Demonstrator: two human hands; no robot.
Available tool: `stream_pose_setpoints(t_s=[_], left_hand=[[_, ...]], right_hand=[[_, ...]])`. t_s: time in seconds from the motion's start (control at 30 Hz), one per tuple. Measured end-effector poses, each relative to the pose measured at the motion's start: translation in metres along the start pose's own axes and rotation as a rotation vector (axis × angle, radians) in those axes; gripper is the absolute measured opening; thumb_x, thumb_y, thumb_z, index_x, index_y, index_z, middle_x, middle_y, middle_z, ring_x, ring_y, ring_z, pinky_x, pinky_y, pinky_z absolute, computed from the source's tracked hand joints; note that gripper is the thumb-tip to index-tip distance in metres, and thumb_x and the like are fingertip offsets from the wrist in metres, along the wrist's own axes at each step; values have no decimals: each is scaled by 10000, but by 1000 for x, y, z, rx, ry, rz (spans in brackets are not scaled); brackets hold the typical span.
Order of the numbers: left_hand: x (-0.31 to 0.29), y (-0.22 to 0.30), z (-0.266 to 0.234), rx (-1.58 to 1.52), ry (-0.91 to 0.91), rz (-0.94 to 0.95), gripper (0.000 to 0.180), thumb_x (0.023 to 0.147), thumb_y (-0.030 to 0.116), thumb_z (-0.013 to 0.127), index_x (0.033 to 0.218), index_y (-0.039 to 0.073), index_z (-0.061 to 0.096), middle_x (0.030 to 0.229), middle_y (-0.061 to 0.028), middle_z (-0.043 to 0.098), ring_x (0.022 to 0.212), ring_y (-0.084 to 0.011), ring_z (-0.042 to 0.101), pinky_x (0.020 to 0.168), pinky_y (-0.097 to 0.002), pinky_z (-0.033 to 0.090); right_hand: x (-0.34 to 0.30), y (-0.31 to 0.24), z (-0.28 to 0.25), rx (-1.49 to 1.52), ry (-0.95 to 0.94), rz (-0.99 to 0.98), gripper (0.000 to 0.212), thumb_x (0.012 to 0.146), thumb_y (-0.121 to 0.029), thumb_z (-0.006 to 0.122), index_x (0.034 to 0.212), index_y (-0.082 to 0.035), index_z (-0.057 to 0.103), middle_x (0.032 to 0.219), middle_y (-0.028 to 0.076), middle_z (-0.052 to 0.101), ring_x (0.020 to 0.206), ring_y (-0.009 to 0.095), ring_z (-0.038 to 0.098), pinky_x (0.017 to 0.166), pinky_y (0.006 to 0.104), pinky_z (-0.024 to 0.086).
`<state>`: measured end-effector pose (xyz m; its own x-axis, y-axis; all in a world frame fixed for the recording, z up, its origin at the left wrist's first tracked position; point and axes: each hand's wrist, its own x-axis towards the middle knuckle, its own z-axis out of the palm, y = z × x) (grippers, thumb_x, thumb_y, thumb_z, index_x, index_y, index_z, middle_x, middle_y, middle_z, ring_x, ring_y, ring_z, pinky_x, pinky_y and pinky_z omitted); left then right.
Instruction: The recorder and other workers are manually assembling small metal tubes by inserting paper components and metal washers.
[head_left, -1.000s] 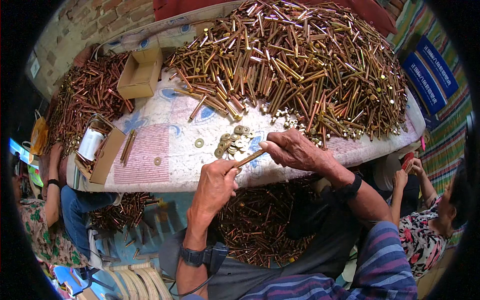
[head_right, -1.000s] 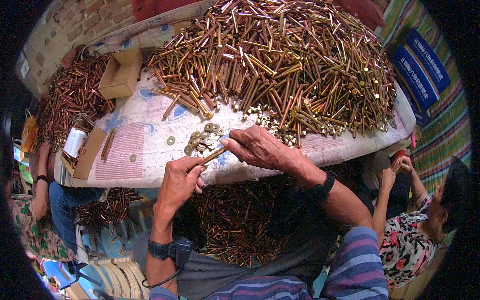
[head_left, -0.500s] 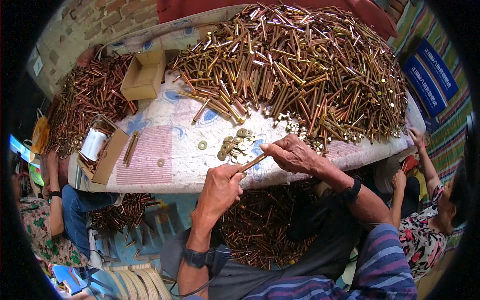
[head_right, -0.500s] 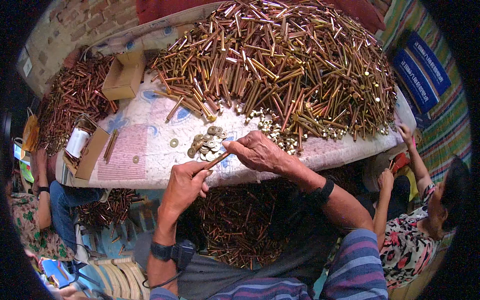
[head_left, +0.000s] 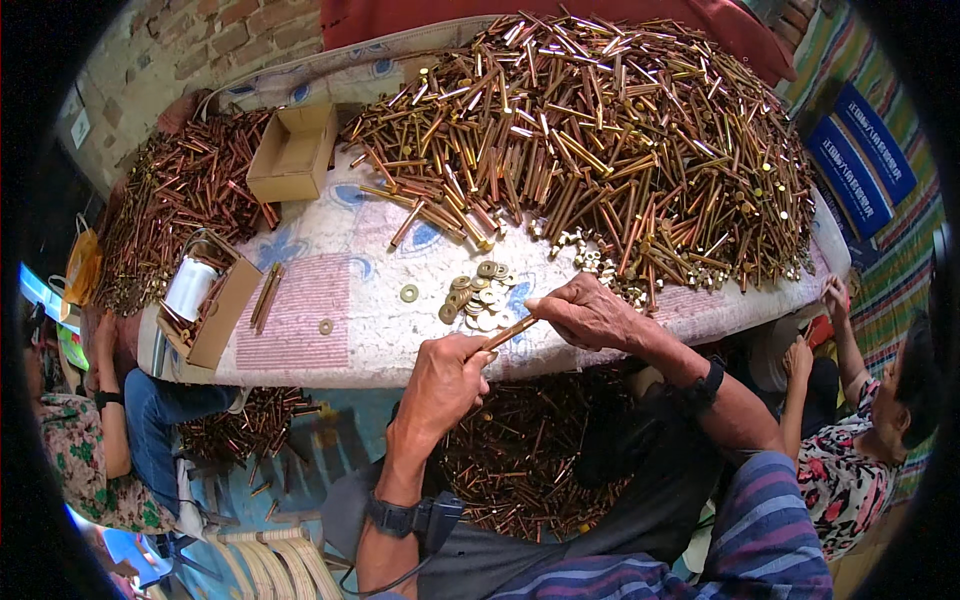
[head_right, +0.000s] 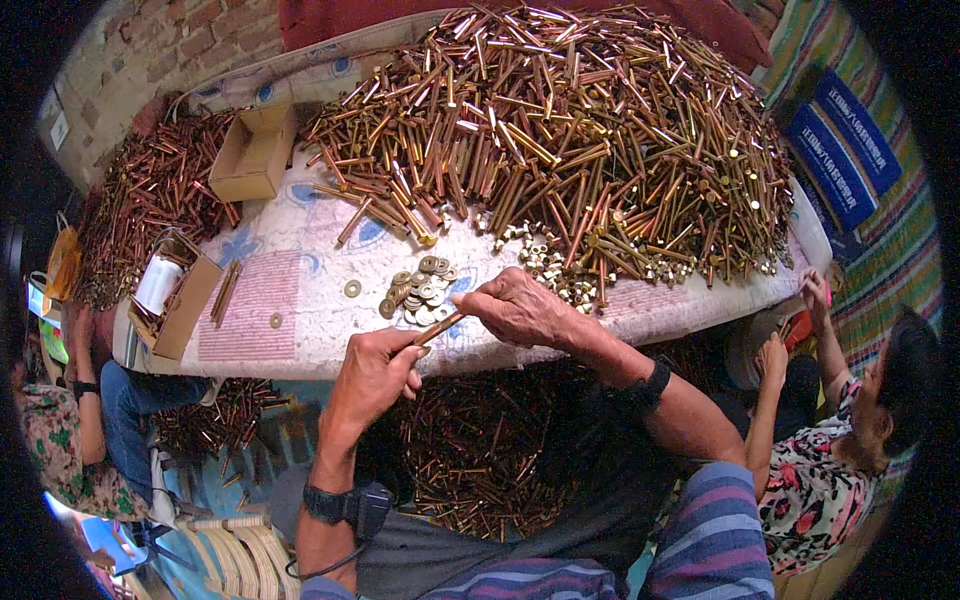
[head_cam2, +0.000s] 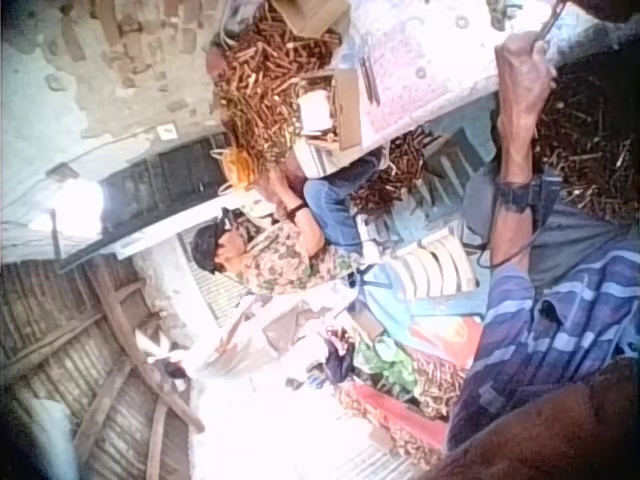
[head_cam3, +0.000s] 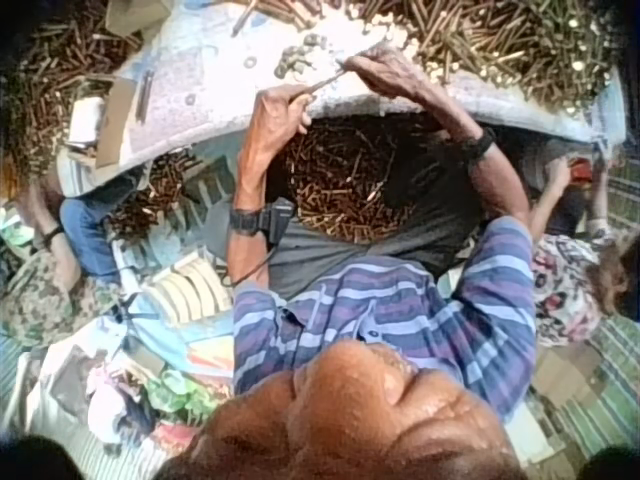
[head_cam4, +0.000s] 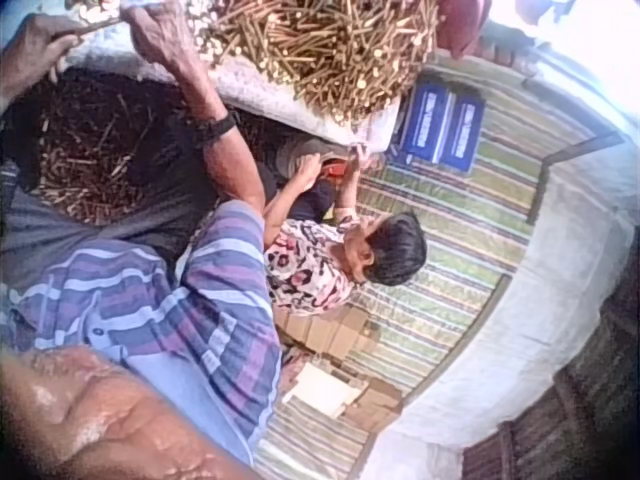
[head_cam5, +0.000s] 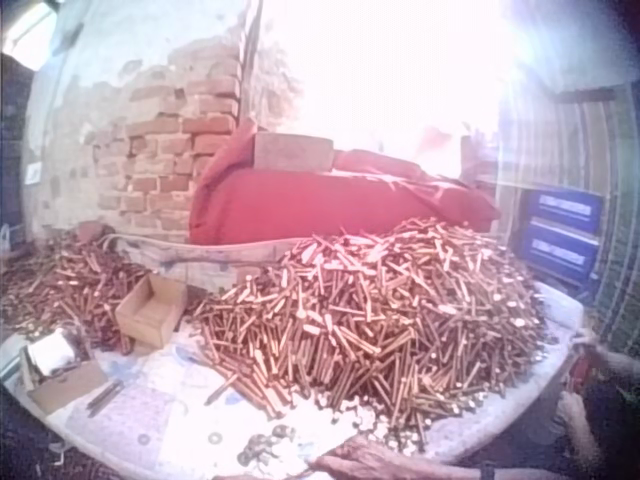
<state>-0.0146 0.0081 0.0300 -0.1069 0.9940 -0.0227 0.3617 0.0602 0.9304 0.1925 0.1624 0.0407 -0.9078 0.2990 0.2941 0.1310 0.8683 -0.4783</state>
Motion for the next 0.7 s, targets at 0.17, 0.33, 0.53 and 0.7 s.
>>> stream_pose_setpoints(t_s=[0.17, 0.33, 0.53, 0.7], left_hand=[[0, -9, 2, 16, 22, 77, 193, 935, 23, 607, 1050, -90, 713, 792, -132, 707, 581, -149, 679, 489, -276, 572], [1, -6, 4, 53, 33, 75, 187, 935, 21, 606, 1041, -91, 711, 824, -144, 710, 584, -153, 681, 479, -276, 567], [2, -20, 6, 196, 119, 216, 186, 933, 19, 605, 1039, -96, 706, 838, -160, 708, 580, -163, 681, 470, -282, 556], [3, -9, 3, 110, 92, 119, 191, 922, 25, 609, 1034, -89, 713, 796, -161, 710, 561, -167, 678, 470, -292, 544]], right_hand=[[-2, 1, 6, 65, 12, 81, 289, 1050, -283, 482, 940, -89, 665, 497, 18, 452, 425, 168, 439, 412, 354, 355], [-5, 4, 10, 220, 30, 265, 506, 1036, -395, 504, 701, -42, 641, 458, 11, 472, 396, 120, 427, 422, 323, 375], [12, -29, -6, 616, -86, 777, 625, 1012, -450, 529, 549, -32, 559, 466, 17, 492, 411, 117, 462, 434, 317, 379], [11, -27, -8, 467, -12, 698, 610, 1008, -503, 553, 653, -10, 606, 541, 23, 541, 503, 104, 512, 472, 324, 410]])
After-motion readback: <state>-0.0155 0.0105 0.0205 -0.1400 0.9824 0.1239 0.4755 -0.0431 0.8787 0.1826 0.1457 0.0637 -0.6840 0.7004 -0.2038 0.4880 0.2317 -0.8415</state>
